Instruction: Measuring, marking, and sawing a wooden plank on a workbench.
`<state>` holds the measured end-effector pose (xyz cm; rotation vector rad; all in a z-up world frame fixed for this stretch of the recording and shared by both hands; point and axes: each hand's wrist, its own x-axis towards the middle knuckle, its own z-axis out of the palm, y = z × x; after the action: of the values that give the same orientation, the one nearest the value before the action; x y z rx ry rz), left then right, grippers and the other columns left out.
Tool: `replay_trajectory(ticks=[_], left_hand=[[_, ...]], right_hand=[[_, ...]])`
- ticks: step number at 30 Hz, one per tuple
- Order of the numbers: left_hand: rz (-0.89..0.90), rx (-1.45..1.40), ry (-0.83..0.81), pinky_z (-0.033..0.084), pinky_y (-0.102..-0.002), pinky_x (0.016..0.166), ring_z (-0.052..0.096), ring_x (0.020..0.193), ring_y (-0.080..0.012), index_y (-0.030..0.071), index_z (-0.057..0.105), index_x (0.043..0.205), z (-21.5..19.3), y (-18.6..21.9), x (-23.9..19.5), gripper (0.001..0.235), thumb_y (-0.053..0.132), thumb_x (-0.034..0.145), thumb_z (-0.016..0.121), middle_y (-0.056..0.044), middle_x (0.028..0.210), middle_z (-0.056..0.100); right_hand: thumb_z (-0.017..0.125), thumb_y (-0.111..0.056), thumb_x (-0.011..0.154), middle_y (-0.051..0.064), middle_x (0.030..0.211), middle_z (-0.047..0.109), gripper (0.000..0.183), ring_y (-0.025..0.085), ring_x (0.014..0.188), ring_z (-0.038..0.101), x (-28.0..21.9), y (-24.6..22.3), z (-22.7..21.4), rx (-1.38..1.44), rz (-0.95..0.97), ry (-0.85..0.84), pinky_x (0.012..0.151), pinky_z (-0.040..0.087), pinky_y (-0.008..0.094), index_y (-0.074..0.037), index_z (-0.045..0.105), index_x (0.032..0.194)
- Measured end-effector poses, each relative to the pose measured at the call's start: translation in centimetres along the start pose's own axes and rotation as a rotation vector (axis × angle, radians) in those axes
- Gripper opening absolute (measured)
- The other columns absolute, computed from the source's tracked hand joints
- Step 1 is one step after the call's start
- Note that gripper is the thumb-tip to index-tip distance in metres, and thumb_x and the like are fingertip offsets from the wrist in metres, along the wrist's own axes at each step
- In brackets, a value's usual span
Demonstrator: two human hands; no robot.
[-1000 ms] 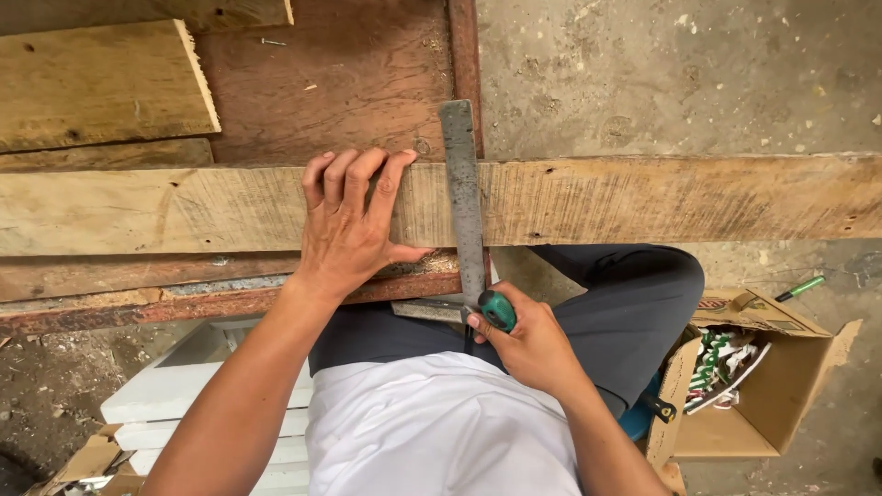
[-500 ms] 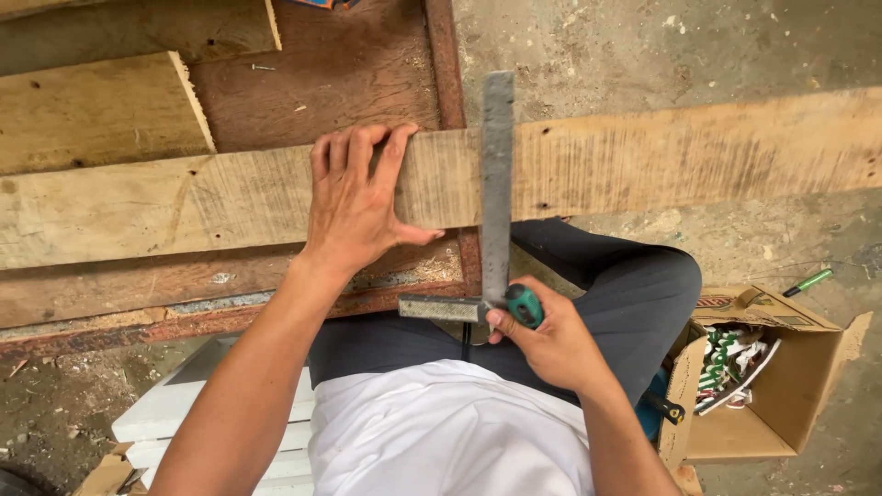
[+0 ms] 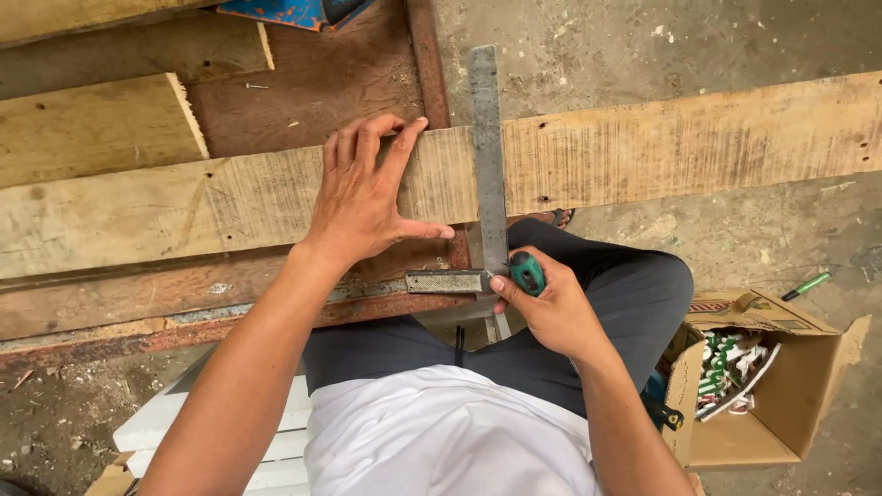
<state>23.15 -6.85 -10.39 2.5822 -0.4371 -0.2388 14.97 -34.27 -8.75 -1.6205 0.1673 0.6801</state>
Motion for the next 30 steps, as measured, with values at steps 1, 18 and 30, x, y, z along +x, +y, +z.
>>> replay_trajectory(ticks=[1,18,30], left_hand=[[0.000,0.004,0.006,0.025,-0.056,0.115,0.036,0.132,-0.0371,0.014,0.042,0.158,0.0,-0.1,0.0,0.128,0.073,0.056,0.092,-0.011,0.138,0.040],[-0.088,-0.705,-0.246,0.046,-0.035,0.067,0.065,0.077,-0.0210,0.010,0.074,0.103,-2.0,7.8,-5.6,0.031,0.036,0.102,0.057,-0.003,0.088,0.071],[-0.450,-0.584,0.241,0.050,-0.037,0.071,0.063,0.078,-0.0189,0.011,0.075,0.096,3.9,10.9,-1.4,0.038,0.043,0.099,0.056,-0.001,0.080,0.069]], right_hand=[[0.074,-0.006,0.094,0.012,0.060,0.073,0.005,0.017,0.061,0.071,-0.4,-0.7,-0.1,-0.001,-0.007,-0.002,0.069,0.056,0.032,-0.003,0.071,0.092],[0.081,-0.020,0.080,0.002,0.098,0.081,0.038,0.016,0.090,0.074,-2.9,-4.4,-8.5,-0.299,0.021,-0.018,0.083,0.059,0.033,-0.013,0.076,0.117],[0.074,-0.015,0.098,0.011,0.110,0.067,0.024,0.022,0.101,0.062,8.0,-14.0,-8.0,-0.565,-0.134,0.114,0.095,0.051,0.036,-0.009,0.069,0.120]])
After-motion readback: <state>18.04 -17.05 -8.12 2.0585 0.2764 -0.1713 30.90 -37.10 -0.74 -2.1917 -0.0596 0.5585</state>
